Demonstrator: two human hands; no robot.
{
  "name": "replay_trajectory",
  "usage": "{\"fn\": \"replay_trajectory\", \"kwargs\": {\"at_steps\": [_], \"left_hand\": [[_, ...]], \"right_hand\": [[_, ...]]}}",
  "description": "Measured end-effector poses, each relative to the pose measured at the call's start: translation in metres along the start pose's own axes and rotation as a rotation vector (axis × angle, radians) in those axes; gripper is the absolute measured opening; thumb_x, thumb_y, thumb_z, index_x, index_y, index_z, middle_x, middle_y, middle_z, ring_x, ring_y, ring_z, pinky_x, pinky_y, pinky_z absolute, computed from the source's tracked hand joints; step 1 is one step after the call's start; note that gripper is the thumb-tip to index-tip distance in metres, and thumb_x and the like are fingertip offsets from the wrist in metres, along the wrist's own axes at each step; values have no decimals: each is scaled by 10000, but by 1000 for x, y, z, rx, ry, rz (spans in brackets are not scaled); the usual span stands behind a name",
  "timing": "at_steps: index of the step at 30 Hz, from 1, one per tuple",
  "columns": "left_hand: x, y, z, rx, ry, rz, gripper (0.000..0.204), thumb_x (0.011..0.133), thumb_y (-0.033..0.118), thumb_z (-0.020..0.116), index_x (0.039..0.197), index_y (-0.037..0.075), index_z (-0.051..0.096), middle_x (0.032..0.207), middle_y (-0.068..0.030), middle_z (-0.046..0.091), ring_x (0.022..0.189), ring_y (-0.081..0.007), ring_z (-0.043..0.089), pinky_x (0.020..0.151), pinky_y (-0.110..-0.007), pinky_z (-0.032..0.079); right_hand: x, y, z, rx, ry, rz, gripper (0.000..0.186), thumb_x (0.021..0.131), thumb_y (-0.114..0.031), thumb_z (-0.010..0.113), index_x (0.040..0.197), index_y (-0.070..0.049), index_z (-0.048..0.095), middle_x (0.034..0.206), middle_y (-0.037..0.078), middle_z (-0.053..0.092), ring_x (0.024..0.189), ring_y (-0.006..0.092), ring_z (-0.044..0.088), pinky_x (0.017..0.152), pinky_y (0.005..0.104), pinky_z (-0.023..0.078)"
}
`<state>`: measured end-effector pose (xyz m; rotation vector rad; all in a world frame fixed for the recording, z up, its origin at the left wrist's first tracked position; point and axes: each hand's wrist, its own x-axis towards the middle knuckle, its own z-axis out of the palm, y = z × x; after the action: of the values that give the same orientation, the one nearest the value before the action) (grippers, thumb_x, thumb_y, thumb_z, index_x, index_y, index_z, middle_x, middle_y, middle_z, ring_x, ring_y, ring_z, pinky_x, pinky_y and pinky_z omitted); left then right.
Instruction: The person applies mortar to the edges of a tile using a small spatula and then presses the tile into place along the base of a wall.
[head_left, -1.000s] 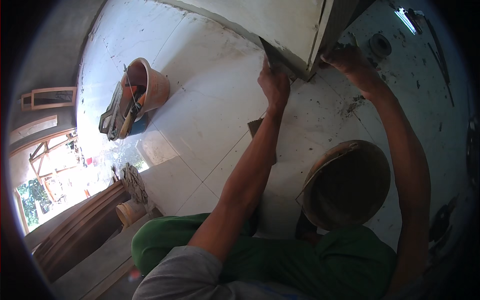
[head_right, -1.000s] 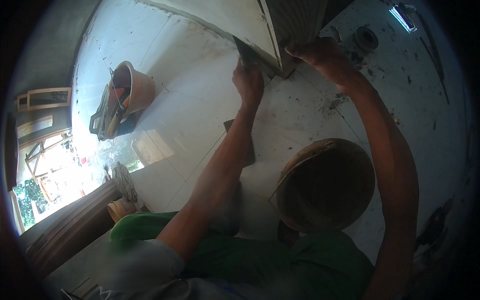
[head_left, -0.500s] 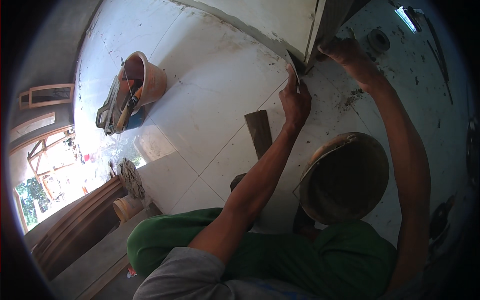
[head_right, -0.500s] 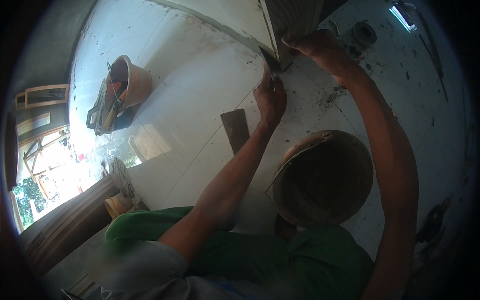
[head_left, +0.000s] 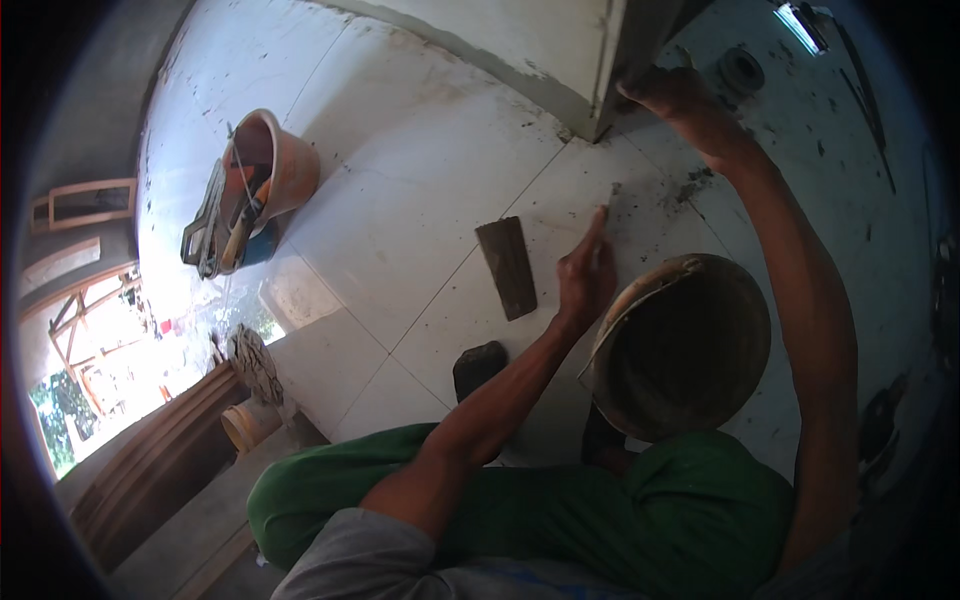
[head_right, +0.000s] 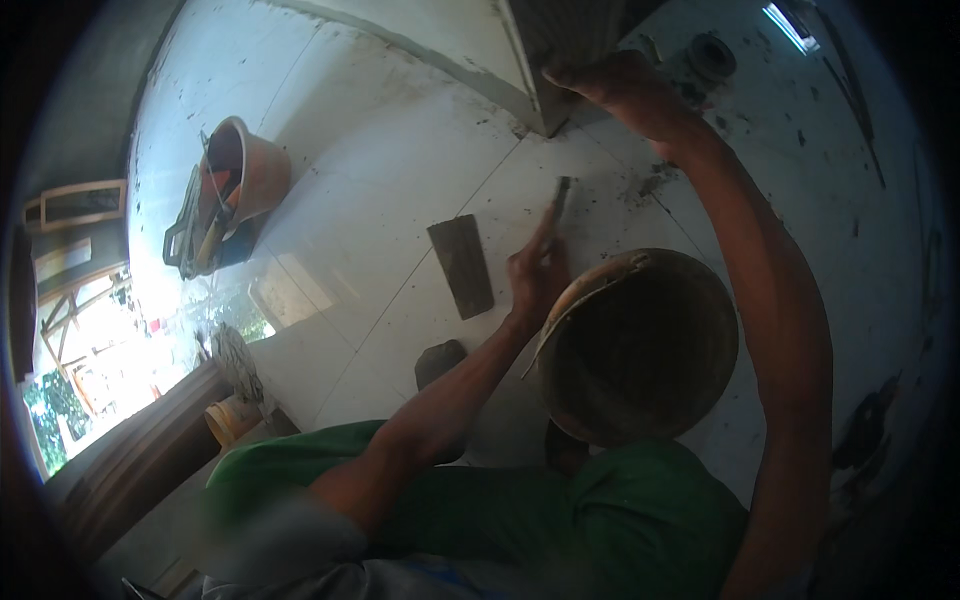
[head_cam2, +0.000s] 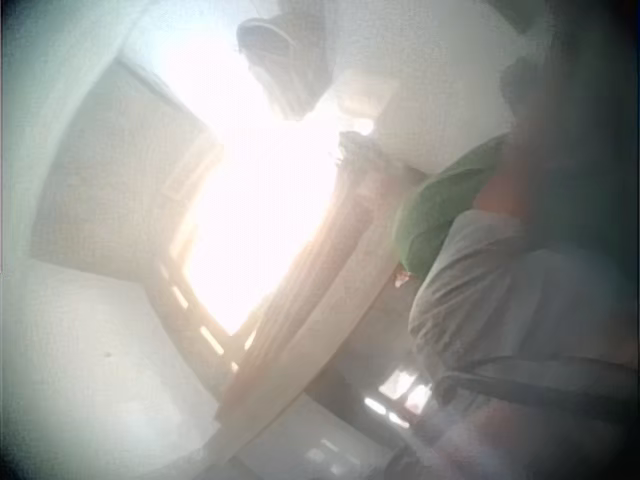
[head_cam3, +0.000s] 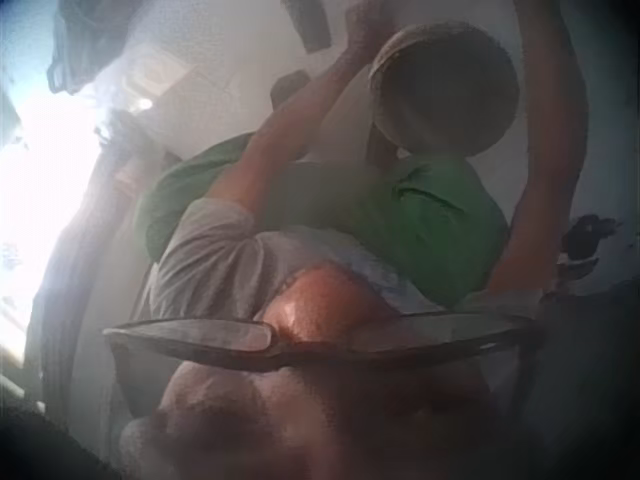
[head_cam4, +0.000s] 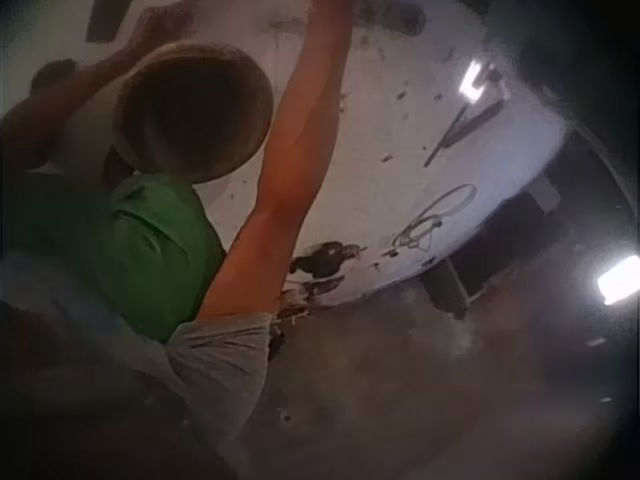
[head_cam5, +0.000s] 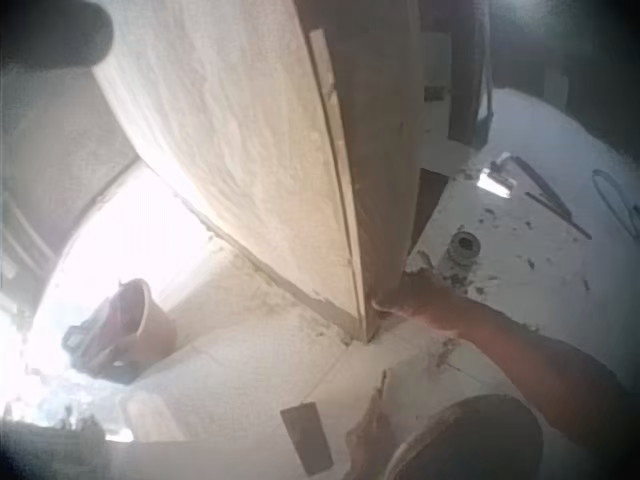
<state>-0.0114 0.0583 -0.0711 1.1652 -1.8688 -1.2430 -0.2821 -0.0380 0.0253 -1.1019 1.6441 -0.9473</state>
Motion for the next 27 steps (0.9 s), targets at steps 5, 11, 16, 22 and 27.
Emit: {"fn": "replay_trajectory", "kwargs": {"at_steps": [5, 11, 16, 22, 27], "left_hand": [[-1, -18, -26, 102, 138, -141, 270, 1019, 113, 664, 1245, -34, 666, 855, -181, 725, 695, -192, 673, 650, -343, 543], [26, 15, -36, -448, 6, -280, 377, 1068, 310, 668, 1127, -61, 696, 891, -55, 719, 819, -91, 632, 758, -303, 549], [8, 29, -9, -727, 15, -461, 385, 1081, 336, 650, 1138, -41, 705, 1008, -57, 736, 870, -106, 645, 802, -307, 564], [-10, 25, 18, -740, -61, -539, 324, 1103, 298, 610, 1111, -13, 701, 876, -25, 710, 724, -62, 579, 654, -257, 477], [-5, 56, 78, -608, 39, -468, 357, 1090, 323, 618, 1012, -18, 690, 811, -27, 692, 665, -85, 553, 599, -301, 451]], "right_hand": [[-2, -30, 19, -41, 23, 40, 611, 882, -585, 803, 1053, 2, 782, 995, 78, 739, 967, 181, 643, 939, 386, 476], [-11, -36, 14, -22, 40, 50, 595, 868, -584, 810, 929, 7, 774, 886, 60, 695, 849, 173, 590, 822, 381, 476], [-10, -37, 15, -36, 57, -8, 600, 859, -606, 812, 858, -8, 767, 801, 38, 671, 770, 163, 575, 759, 361, 479], [-10, -38, 14, -70, 23, 7, 613, 846, -631, 816, 845, -21, 760, 805, 33, 656, 807, 166, 579, 794, 377, 480], [3, -32, 16, -177, -10, 77, 622, 860, -635, 806, 932, -18, 780, 893, 64, 709, 911, 175, 612, 879, 402, 478]]}}
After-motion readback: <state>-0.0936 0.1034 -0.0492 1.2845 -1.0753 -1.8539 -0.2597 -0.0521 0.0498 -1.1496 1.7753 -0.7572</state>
